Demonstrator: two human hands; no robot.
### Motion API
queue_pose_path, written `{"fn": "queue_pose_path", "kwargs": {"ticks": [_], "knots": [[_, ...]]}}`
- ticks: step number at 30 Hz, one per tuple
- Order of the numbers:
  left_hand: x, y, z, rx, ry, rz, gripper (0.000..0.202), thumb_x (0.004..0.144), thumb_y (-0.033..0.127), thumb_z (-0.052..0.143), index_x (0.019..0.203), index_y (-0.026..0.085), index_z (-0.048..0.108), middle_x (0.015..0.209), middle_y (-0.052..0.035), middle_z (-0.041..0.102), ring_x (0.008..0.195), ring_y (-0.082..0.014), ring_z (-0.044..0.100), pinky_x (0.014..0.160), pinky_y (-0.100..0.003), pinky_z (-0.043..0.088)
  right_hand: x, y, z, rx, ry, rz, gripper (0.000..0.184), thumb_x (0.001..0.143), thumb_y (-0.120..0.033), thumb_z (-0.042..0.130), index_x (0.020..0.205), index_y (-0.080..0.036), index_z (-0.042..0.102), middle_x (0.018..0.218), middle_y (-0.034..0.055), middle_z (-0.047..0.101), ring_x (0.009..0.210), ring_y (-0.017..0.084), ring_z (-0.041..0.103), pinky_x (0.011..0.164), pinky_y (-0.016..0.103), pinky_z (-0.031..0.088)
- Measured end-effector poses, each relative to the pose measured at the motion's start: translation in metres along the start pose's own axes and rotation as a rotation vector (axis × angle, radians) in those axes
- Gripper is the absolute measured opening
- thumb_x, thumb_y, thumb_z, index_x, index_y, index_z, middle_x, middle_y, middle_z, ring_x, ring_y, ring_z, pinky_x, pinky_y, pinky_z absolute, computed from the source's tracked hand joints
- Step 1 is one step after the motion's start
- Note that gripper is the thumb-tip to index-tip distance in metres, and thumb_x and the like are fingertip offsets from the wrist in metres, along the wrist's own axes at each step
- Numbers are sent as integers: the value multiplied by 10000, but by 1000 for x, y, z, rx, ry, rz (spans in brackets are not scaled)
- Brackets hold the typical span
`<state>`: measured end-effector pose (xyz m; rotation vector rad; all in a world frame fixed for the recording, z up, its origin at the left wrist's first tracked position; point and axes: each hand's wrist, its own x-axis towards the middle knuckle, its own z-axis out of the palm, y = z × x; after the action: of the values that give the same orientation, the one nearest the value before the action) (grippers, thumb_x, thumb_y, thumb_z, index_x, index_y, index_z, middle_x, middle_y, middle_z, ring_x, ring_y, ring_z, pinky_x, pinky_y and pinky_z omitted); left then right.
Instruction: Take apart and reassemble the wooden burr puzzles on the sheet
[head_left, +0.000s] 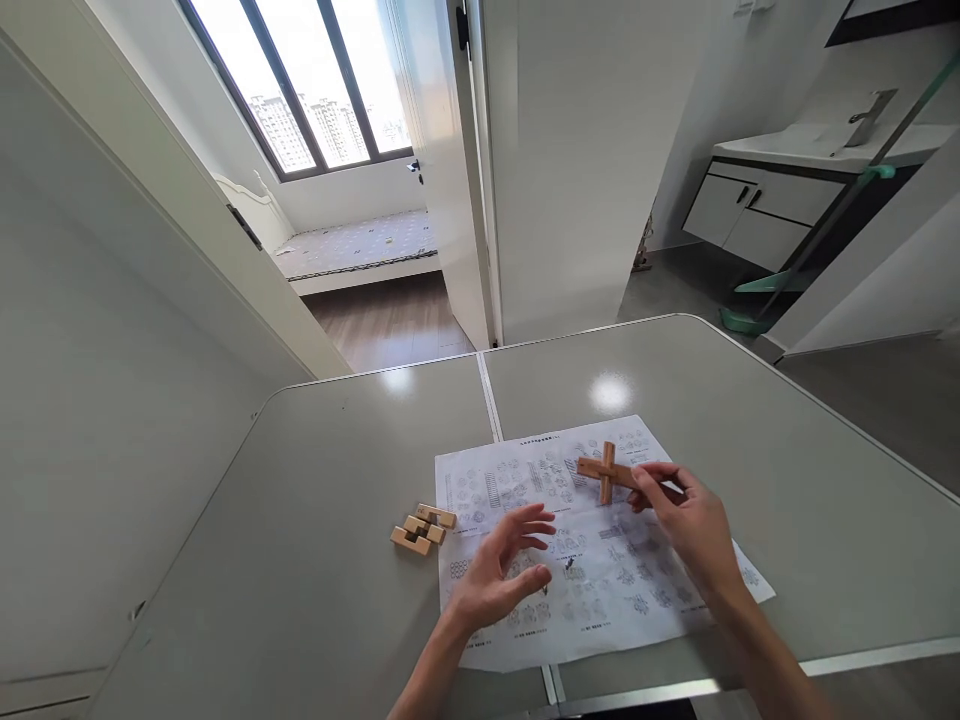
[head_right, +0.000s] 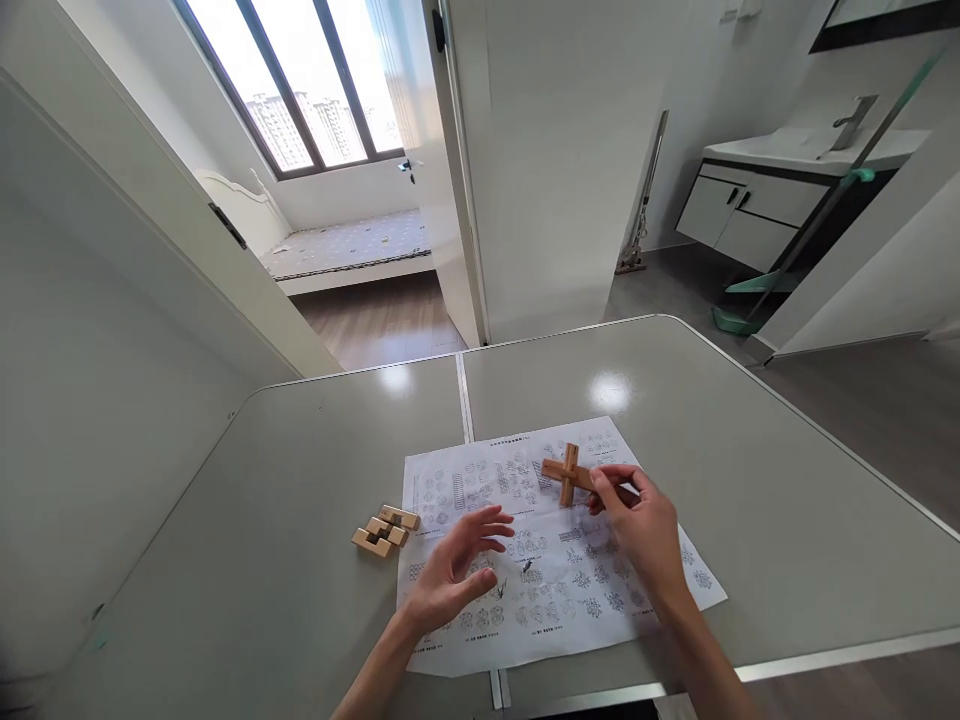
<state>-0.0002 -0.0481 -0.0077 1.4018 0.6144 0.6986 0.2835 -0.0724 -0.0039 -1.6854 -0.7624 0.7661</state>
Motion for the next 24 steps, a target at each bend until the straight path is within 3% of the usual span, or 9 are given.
{"fn": "queue_pose_path", "kwargs": {"ticks": [9,17,24], "knots": [[-2,5,2,56,-2,-95,441,989,435,708,1344,182,637,1221,-144,736,1105,-251,730,1032,-416,588,45,3,-9,-136,172,-97,443,830,-630,733,939,-201,700,724,79,784,683,292,779,738,399,592],[-2,10,1,89,-7,-143,396,989,476,689,1233,163,681,1075,-115,772,924,-196,747,872,-321,616,52,-4,-11,-209,232,-161,478,831,-676,726,881,-202,684,754,99,790,651,287,770,722,403,594],[-3,10,1,88,8,-126,400,977,483,702,1214,161,689,1064,-116,774,924,-203,752,894,-339,623,55,4,-11,-198,227,-150,464,838,-668,717,893,-208,683,740,86,788,665,301,771,783,441,586]]}}
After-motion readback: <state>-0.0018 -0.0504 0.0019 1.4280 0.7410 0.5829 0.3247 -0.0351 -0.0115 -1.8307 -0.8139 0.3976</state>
